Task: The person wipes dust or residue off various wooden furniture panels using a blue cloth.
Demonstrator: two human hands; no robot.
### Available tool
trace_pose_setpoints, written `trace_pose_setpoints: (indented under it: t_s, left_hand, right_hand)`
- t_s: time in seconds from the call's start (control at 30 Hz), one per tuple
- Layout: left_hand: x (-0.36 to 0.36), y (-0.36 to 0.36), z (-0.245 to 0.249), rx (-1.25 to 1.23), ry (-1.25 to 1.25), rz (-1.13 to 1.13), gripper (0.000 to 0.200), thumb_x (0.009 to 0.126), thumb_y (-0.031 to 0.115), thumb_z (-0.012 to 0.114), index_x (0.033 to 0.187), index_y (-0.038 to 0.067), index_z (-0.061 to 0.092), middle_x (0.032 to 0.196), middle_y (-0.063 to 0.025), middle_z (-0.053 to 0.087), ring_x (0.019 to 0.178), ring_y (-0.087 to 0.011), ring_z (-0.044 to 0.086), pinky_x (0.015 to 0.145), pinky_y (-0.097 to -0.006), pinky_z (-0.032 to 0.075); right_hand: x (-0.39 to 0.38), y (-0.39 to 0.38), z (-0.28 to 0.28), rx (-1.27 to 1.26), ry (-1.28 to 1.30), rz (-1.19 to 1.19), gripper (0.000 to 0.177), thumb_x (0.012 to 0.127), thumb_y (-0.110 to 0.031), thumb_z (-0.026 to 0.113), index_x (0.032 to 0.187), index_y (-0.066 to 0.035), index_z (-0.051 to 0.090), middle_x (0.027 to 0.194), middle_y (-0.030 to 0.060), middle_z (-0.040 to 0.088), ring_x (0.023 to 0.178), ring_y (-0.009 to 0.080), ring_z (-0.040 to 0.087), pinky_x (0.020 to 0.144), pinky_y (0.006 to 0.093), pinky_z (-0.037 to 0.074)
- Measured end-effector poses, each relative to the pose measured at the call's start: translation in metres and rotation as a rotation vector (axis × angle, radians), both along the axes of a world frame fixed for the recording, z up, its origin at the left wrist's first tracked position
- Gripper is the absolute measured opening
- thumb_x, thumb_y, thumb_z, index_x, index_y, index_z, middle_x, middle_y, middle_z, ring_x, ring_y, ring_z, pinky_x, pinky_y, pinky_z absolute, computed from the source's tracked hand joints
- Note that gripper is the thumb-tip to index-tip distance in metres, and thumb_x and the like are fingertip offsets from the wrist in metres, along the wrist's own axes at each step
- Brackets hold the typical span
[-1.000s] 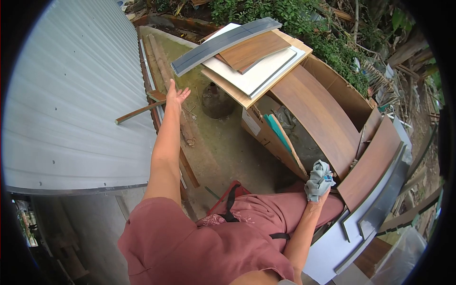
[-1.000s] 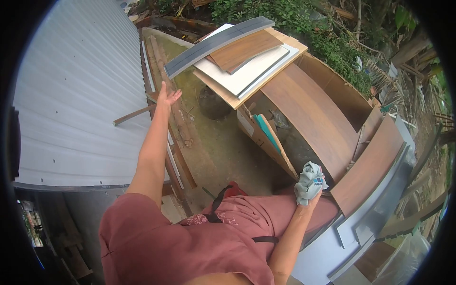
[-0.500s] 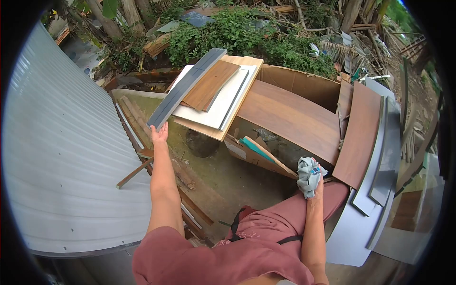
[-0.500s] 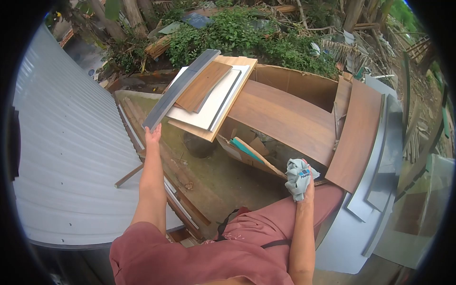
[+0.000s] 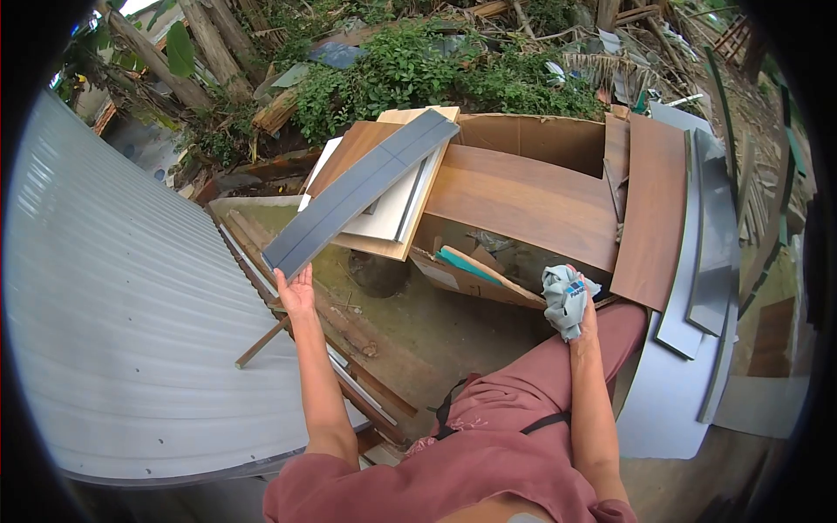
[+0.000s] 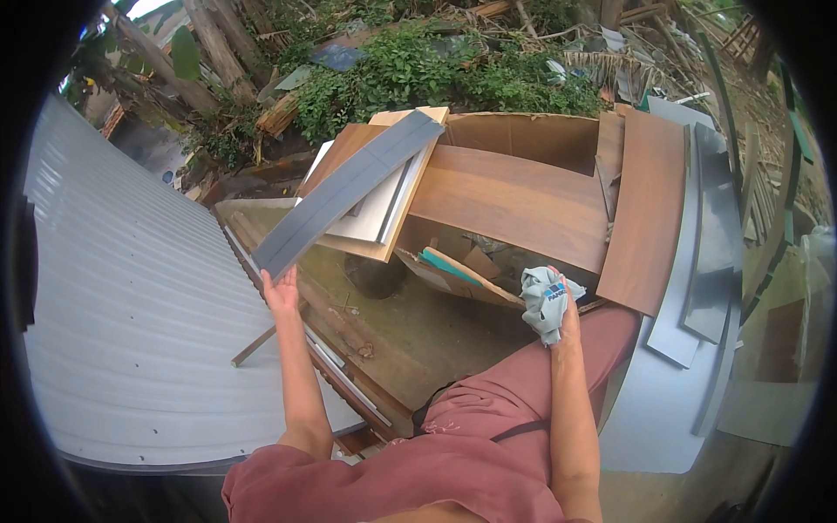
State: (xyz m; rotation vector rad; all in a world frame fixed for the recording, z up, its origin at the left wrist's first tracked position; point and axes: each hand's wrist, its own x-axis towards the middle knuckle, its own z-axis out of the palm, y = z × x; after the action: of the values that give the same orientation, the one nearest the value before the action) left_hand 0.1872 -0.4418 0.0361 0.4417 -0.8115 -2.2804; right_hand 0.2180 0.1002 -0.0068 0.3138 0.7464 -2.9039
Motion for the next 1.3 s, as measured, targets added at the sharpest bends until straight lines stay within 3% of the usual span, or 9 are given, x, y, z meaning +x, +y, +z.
trace_pose_setpoints:
  t_s: [0.2,0.33,0.47,0.6,0.73,0.93,1.07,1.2,1.3]
  left_hand:
    - [0.029,0.082,0.038,-0.107,-0.142,-0.129,0.057,0.088,0.037,0.058,0.126,-0.001,0.040,0.119,-0.0204,0.050,0.112,-0.0320,0.050,0.098,-0.0472,0.042]
    - [0.057,0.130,0.103,-0.316,-0.116,-0.114,0.054,0.089,0.036,0.056,0.123,-0.003,0.042,0.114,-0.0193,0.053,0.103,-0.0298,0.056,0.091,-0.0439,0.048]
    - [0.083,0.179,0.170,-0.582,-0.107,-0.052,0.047,0.091,0.034,0.053,0.114,-0.006,0.047,0.102,-0.0153,0.058,0.091,-0.0235,0.061,0.078,-0.0368,0.054]
    - [0.090,0.222,0.197,-0.792,-0.010,0.014,0.049,0.091,0.039,0.051,0.112,-0.005,0.048,0.102,-0.0132,0.057,0.090,-0.0194,0.060,0.078,-0.0334,0.053]
    - [0.094,0.248,0.208,-0.908,0.063,0.004,0.060,0.094,0.045,0.043,0.120,-0.008,0.044,0.113,-0.0157,0.054,0.103,-0.0220,0.056,0.084,-0.0313,0.046]
    - [0.089,0.230,0.199,-0.949,0.004,0.054,0.059,0.094,0.045,0.042,0.119,-0.008,0.044,0.112,-0.0173,0.053,0.102,-0.0219,0.055,0.085,-0.0350,0.048]
    - [0.084,0.221,0.196,-0.973,0.012,0.087,0.056,0.094,0.044,0.042,0.118,-0.007,0.047,0.111,-0.0155,0.054,0.101,-0.0208,0.056,0.085,-0.0329,0.047]
    - [0.082,0.216,0.194,-0.957,0.049,0.088,0.055,0.094,0.044,0.043,0.118,-0.006,0.047,0.111,-0.0141,0.054,0.103,-0.0205,0.054,0.088,-0.0336,0.044]
    - [0.084,0.208,0.192,-0.956,0.082,0.056,0.055,0.094,0.043,0.044,0.119,-0.006,0.047,0.114,-0.0132,0.054,0.107,-0.0201,0.053,0.091,-0.0348,0.041]
  right_hand:
    - [0.007,0.004,0.004,-0.008,0.006,-0.018,0.039,0.094,-0.028,0.048,0.124,-0.005,0.047,0.106,0.0089,0.059,0.086,0.0185,0.060,0.068,0.0294,0.053]
    - [0.009,0.006,0.013,0.044,0.077,-0.072,0.044,0.092,-0.032,0.052,0.125,-0.004,0.045,0.107,0.0079,0.059,0.092,0.0172,0.059,0.078,0.0280,0.049]
    - [-0.011,-0.034,0.092,0.220,0.204,-0.164,0.042,0.092,-0.029,0.051,0.126,-0.005,0.045,0.107,0.0072,0.059,0.092,0.0150,0.060,0.079,0.0271,0.050]
    - [-0.008,-0.122,0.232,0.297,0.622,-0.007,0.040,0.089,-0.023,0.056,0.123,-0.003,0.047,0.109,0.0071,0.057,0.094,0.0119,0.058,0.080,0.0255,0.048]
    - [0.007,-0.198,0.278,0.932,1.251,-0.283,0.044,0.074,-0.012,0.070,0.115,-0.017,0.054,0.111,0.0074,0.047,0.105,0.0259,0.049,0.088,0.0376,0.043]
    - [-0.060,-0.172,0.219,1.122,1.036,-0.567,0.054,0.063,-0.003,0.072,0.111,-0.020,0.054,0.105,0.0085,0.048,0.098,0.0305,0.050,0.082,0.0386,0.045]
    - [-0.144,-0.119,0.135,1.311,0.621,-0.703,0.049,0.070,-0.003,0.066,0.114,-0.020,0.053,0.103,0.0109,0.050,0.099,0.0329,0.050,0.084,0.0402,0.043]
    - [-0.200,-0.053,0.035,1.518,0.054,-0.444,0.039,0.080,-0.011,0.056,0.118,-0.017,0.052,0.103,0.0164,0.054,0.102,0.0368,0.050,0.085,0.0429,0.042]
    - [-0.204,-0.023,0.006,1.666,-0.055,-0.324,0.036,0.081,-0.012,0.055,0.117,-0.017,0.054,0.103,0.0184,0.058,0.099,0.0381,0.054,0.084,0.0443,0.043]
